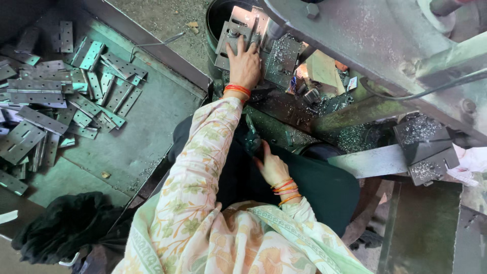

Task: The person operates a manual press machine to process small metal brackets. They pick each bracket from a pile, place it into the machine, and activate the press with a foot pedal, then remove the processed piece and repeat.

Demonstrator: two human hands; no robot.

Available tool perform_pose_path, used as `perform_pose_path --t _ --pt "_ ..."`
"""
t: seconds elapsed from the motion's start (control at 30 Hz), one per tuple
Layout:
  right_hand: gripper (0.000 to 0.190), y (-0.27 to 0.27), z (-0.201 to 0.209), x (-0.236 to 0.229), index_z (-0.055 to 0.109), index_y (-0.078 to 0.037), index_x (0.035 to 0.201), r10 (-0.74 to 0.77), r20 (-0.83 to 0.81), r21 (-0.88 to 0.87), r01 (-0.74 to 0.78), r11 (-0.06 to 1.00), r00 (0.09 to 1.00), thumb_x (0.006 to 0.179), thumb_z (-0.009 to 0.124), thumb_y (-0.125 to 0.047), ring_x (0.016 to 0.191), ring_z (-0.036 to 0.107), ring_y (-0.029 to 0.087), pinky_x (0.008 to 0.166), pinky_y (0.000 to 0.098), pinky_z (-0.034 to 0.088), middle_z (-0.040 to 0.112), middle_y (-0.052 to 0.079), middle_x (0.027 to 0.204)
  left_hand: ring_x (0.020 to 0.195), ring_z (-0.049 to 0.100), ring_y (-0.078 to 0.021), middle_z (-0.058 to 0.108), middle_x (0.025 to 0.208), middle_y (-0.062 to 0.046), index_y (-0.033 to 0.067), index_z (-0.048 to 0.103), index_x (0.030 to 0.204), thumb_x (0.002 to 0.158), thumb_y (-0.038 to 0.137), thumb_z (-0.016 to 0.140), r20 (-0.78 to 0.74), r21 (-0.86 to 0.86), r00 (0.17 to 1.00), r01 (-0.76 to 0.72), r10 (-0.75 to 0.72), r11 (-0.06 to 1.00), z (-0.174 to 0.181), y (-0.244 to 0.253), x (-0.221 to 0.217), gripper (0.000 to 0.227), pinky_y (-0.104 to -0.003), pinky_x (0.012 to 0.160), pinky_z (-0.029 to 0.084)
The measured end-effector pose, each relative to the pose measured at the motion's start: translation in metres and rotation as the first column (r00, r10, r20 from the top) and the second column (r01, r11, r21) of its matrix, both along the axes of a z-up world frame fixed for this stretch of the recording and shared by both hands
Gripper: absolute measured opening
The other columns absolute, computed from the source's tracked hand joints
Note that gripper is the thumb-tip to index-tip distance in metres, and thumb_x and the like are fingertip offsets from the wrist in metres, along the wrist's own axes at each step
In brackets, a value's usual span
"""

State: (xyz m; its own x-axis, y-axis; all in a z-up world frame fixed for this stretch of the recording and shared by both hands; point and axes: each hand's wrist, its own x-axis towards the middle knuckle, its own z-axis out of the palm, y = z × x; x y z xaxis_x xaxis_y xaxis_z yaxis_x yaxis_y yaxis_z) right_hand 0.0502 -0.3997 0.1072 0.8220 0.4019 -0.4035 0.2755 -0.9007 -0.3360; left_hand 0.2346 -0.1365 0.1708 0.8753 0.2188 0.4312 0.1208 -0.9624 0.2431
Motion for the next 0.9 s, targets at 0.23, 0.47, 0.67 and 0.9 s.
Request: perform_pose_path --t 0.23,0.47,0.67,0.9 --pt "0.077 0.016 -0.069 -0.008 0.023 -0.022 0.158 -0.051 -0.103 -0.066 0.044 0.997 0.993 0.094 0.060 -0.045 0.093 0.070 0.050 0.082 0.0600 0.055 0.073 0.028 0.099 0.146 0.033 -0.0392 0.060 0.138 -0.005 0.0083 0.076 0.111 0.097 0.020 0.053 -0.057 -0.001 0.998 -0.009 0.009 1.000 0.002 0.002 0.012 0.029 -0.078 0.113 0.017" --pt "0.078 0.008 -0.065 -0.005 0.023 -0.021 0.157 -0.062 -0.143 -0.058 0.055 0.997 0.988 0.094 0.062 -0.044 0.093 0.069 0.051 0.082 0.0608 0.054 0.072 0.030 0.098 0.143 0.033 -0.0382 0.061 0.137 -0.005 0.0074 0.076 0.110 0.093 0.022 0.055 0.080 0.001 0.997 0.014 -0.014 1.000 0.001 0.009 0.012 0.030 -0.079 0.112 0.012" --pt "0.074 0.006 0.014 -0.006 0.028 -0.022 0.156 -0.027 -0.047 0.029 0.028 0.999 0.999 0.094 0.062 -0.044 0.094 0.069 0.052 0.083 0.0609 0.054 0.072 0.031 0.097 0.135 0.042 -0.0362 0.067 0.121 -0.006 0.0066 0.078 0.103 0.094 0.022 0.057 0.044 0.034 0.997 0.061 -0.062 0.998 0.008 0.008 -0.005 0.027 -0.076 0.113 0.017" --pt "0.072 0.019 0.061 -0.005 0.032 -0.020 0.154 -0.029 0.008 0.092 0.028 0.995 1.000 0.093 0.063 -0.042 0.095 0.067 0.053 0.084 0.0602 0.054 0.071 0.030 0.101 0.116 0.053 -0.0336 0.069 0.100 -0.006 0.0091 0.079 0.088 0.089 0.029 0.066 -0.043 0.074 0.994 0.103 -0.100 0.992 0.024 -0.001 -0.074 0.024 -0.066 0.108 0.030"
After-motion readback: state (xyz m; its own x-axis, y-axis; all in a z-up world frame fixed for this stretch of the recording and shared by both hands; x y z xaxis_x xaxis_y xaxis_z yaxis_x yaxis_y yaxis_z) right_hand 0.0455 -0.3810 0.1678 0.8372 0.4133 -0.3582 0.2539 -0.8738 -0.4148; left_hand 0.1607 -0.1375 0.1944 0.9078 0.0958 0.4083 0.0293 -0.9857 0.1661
